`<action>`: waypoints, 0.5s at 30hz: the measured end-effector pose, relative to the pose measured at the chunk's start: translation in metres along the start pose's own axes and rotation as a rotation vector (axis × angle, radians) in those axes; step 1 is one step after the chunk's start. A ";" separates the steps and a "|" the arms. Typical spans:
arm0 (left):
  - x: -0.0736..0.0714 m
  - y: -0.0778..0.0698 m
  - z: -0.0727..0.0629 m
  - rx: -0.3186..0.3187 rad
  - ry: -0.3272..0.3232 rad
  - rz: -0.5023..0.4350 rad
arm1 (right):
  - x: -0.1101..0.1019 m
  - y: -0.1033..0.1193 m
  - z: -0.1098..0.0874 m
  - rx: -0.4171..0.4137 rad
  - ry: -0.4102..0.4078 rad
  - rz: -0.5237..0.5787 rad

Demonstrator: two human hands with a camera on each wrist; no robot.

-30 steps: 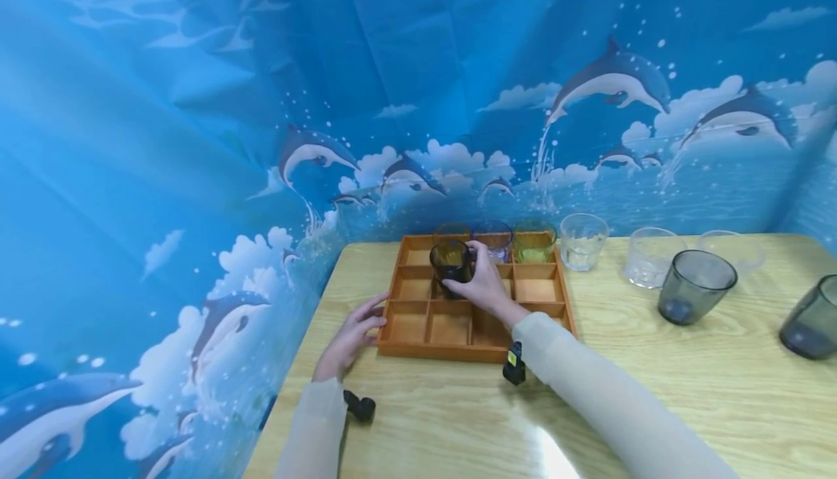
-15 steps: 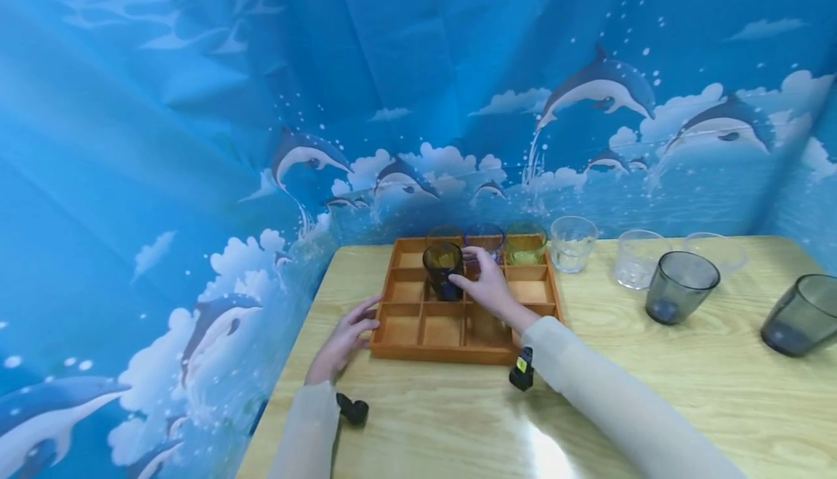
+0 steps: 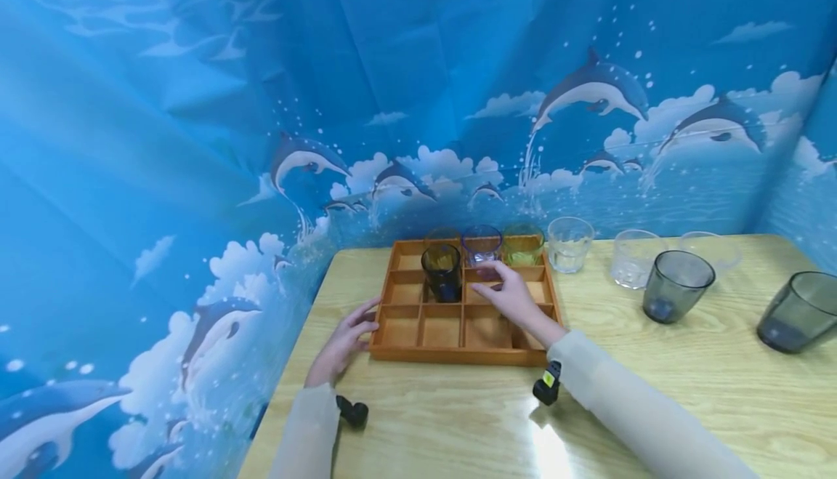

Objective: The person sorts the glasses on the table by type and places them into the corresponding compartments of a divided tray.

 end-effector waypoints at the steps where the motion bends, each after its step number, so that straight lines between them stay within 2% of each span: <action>1: 0.000 0.000 0.000 0.000 0.001 -0.001 | -0.003 0.001 -0.002 0.003 -0.001 0.007; 5: -0.001 0.002 0.002 -0.004 -0.014 0.007 | -0.016 0.004 -0.008 0.005 -0.007 0.002; 9: -0.001 0.001 0.001 -0.004 -0.021 0.017 | -0.030 0.002 -0.011 -0.009 -0.050 0.002; 15: -0.001 0.002 0.001 -0.007 -0.025 0.025 | -0.052 0.018 -0.020 -0.051 -0.103 0.004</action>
Point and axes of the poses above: each hand's wrist, its own z-axis towards the middle knuckle, its own x-axis out of the palm, y = z × x, the point moved 10 cm from there along z, towards the middle knuckle, and after that the axes turned 6 degrees about -y, right-handed, at the moved point
